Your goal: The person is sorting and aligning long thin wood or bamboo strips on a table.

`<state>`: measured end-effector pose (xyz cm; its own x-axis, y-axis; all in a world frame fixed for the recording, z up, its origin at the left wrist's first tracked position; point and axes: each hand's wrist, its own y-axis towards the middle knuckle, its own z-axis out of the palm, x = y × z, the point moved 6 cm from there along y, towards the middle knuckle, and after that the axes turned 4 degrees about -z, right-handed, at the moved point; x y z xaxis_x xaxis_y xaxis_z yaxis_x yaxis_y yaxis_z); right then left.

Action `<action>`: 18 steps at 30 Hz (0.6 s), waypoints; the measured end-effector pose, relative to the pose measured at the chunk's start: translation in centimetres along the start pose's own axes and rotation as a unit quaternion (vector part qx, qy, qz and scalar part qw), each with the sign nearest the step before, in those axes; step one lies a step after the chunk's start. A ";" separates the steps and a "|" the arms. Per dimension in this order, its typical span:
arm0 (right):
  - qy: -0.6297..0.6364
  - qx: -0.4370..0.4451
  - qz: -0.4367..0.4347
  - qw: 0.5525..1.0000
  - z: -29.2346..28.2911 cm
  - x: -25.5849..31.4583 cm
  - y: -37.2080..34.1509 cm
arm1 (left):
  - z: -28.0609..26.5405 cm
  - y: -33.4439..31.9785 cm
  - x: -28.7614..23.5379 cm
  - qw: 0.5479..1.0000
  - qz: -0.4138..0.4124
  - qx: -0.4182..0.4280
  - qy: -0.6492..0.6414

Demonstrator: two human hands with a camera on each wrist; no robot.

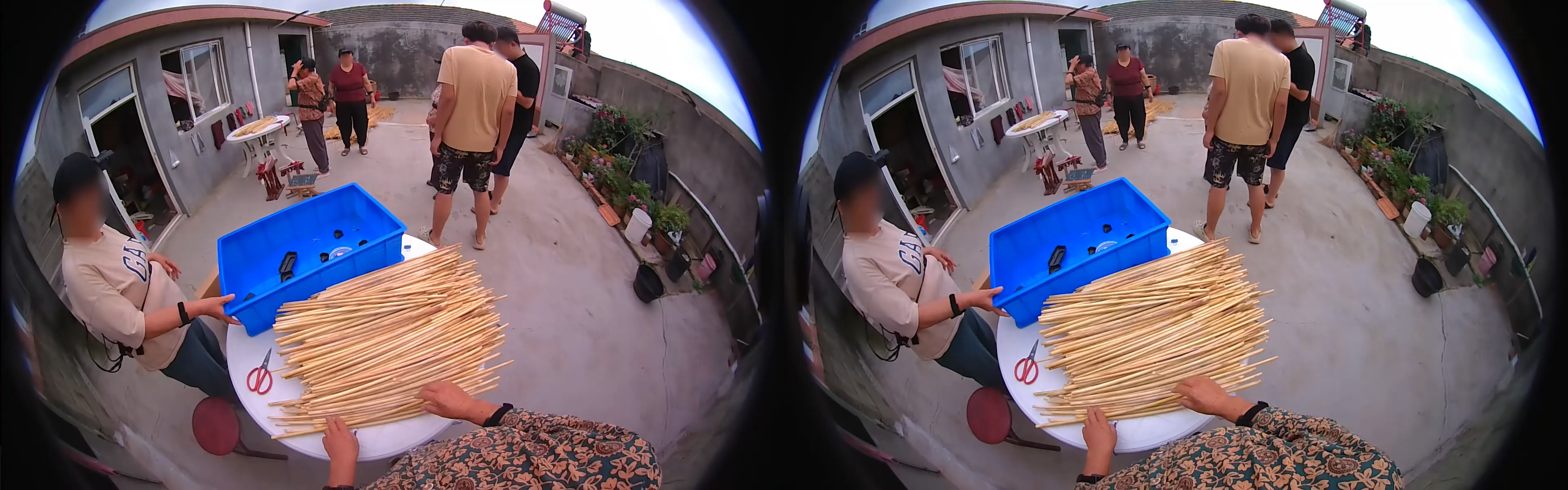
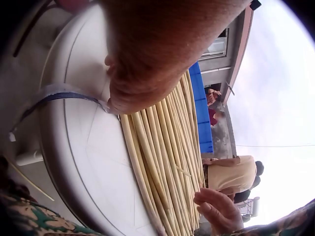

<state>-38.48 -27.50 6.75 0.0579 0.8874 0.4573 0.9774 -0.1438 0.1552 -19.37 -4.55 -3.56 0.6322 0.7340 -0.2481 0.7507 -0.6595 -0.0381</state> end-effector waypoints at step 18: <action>-0.041 0.069 -0.014 0.997 6.6 0.3 -0.8 | -2.1 -3.3 -1.7 0.997 0.016 -0.038 -0.069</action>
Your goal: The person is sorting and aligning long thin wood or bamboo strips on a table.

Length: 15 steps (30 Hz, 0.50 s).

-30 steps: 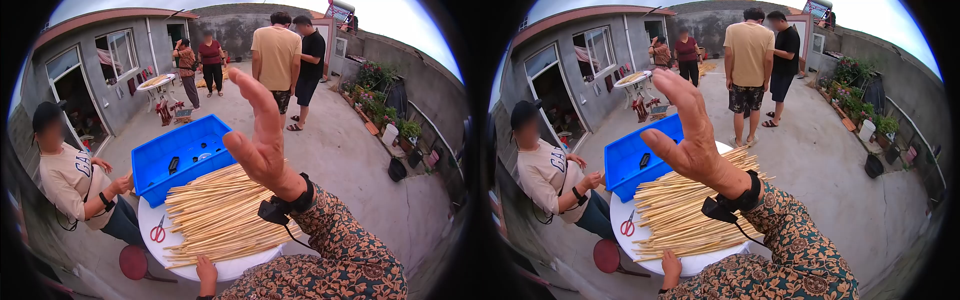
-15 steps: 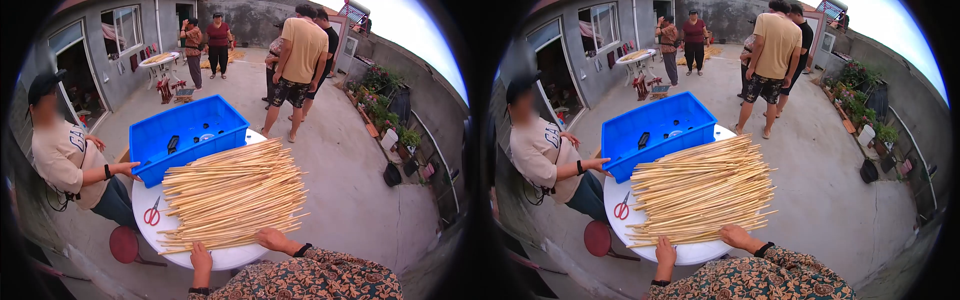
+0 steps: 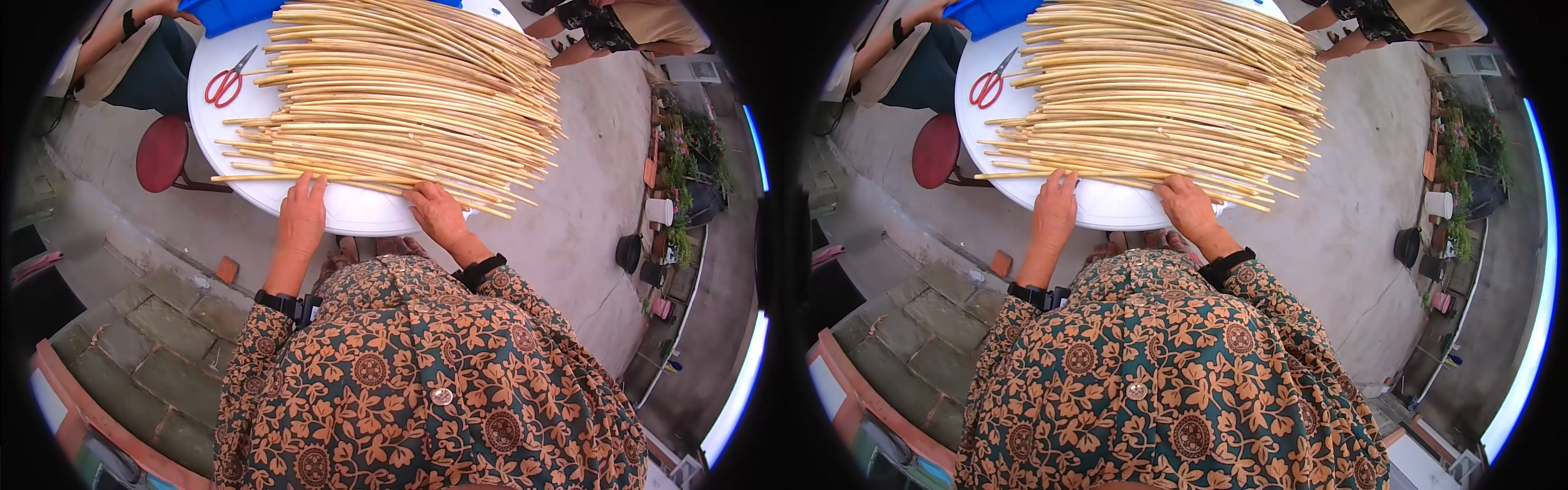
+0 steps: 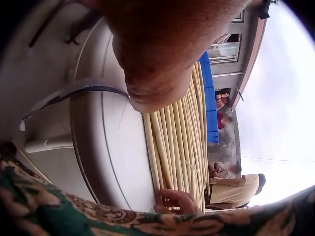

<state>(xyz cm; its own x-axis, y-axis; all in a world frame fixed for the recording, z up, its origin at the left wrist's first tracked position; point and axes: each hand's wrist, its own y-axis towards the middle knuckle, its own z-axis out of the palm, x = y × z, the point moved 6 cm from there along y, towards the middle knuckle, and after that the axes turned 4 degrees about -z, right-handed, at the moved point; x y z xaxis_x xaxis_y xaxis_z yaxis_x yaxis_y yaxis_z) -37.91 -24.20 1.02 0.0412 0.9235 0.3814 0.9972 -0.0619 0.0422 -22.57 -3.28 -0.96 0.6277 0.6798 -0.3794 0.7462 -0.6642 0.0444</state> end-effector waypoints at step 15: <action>-0.051 0.087 -0.031 0.994 1.4 -0.4 -0.4 | -1.2 -1.2 -0.6 0.997 0.025 -0.022 0.066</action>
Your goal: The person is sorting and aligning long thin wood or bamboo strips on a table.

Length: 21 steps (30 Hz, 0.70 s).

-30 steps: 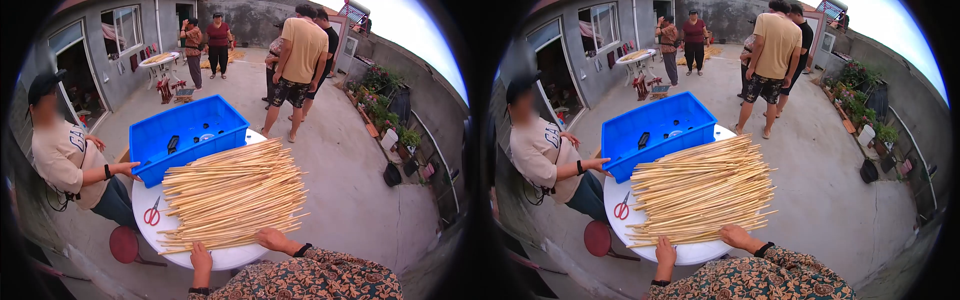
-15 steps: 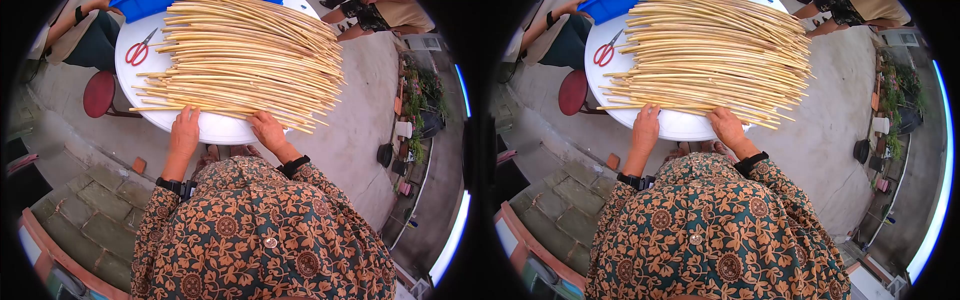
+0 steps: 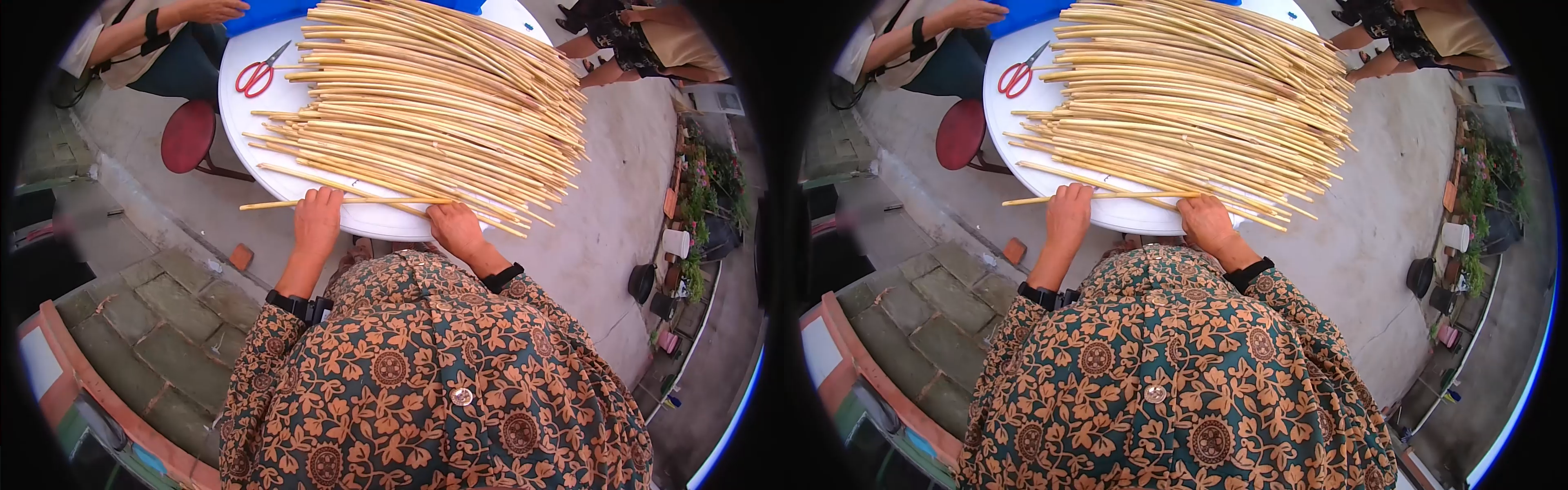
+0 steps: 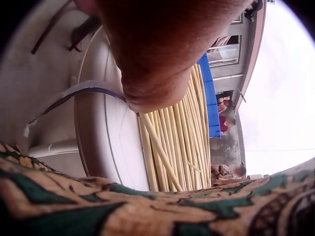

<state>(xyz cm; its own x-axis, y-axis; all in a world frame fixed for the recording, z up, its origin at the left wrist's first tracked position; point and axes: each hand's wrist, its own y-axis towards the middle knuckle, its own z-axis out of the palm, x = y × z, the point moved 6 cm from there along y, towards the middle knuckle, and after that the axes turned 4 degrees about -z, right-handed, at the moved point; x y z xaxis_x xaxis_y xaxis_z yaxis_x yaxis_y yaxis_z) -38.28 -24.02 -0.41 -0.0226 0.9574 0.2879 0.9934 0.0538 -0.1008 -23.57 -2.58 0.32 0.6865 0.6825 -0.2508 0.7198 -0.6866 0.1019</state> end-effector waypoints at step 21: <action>0.277 -0.007 0.104 0.955 -0.7 -2.9 -2.3 | 1.6 0.0 -4.5 0.981 0.156 0.039 -0.112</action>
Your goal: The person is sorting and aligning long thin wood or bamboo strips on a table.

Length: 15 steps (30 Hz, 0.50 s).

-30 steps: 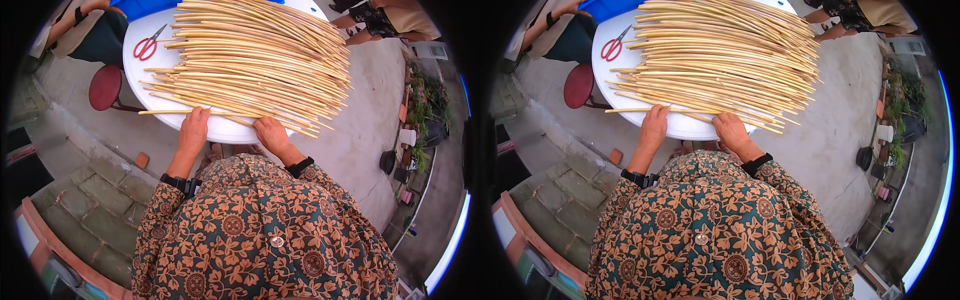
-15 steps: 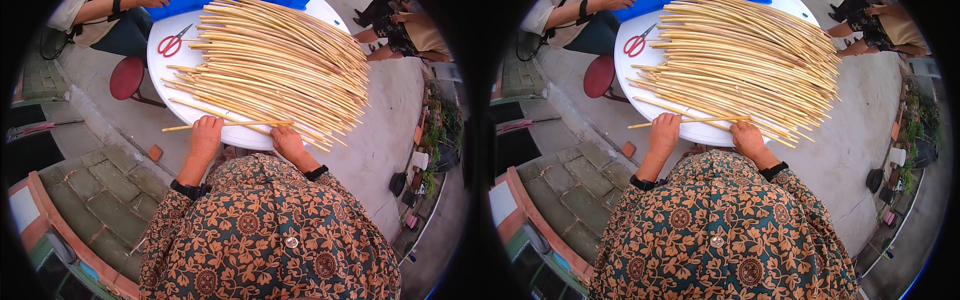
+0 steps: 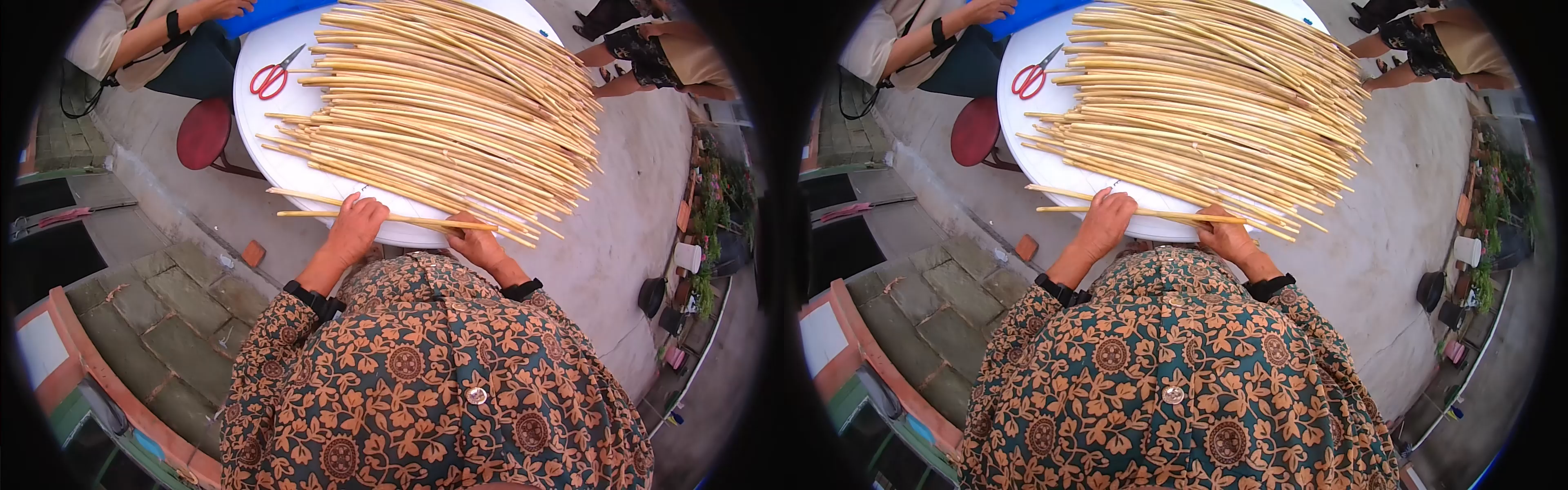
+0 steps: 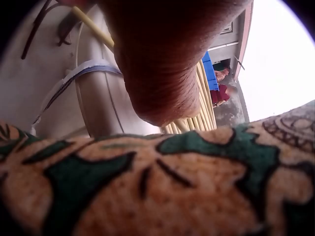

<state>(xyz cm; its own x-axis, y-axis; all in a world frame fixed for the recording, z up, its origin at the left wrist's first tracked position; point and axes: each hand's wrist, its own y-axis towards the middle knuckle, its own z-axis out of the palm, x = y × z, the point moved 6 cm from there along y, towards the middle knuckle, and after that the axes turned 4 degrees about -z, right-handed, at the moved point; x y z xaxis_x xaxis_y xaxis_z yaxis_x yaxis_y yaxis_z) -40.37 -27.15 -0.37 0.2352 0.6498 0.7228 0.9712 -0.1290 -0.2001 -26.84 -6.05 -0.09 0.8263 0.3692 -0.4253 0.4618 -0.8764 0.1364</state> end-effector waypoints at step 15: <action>-0.145 -0.206 0.063 0.966 -10.0 3.6 -1.0 | -2.0 -0.2 -0.5 0.991 0.014 0.133 0.026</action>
<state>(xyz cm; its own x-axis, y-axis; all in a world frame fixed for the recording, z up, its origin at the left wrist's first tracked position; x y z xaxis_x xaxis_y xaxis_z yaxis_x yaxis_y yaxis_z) -40.08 -32.13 9.06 0.3913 0.7842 0.4815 0.8814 -0.4698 0.0488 -26.73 -5.46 1.87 0.8566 0.3522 -0.3771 0.3419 -0.9348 -0.0963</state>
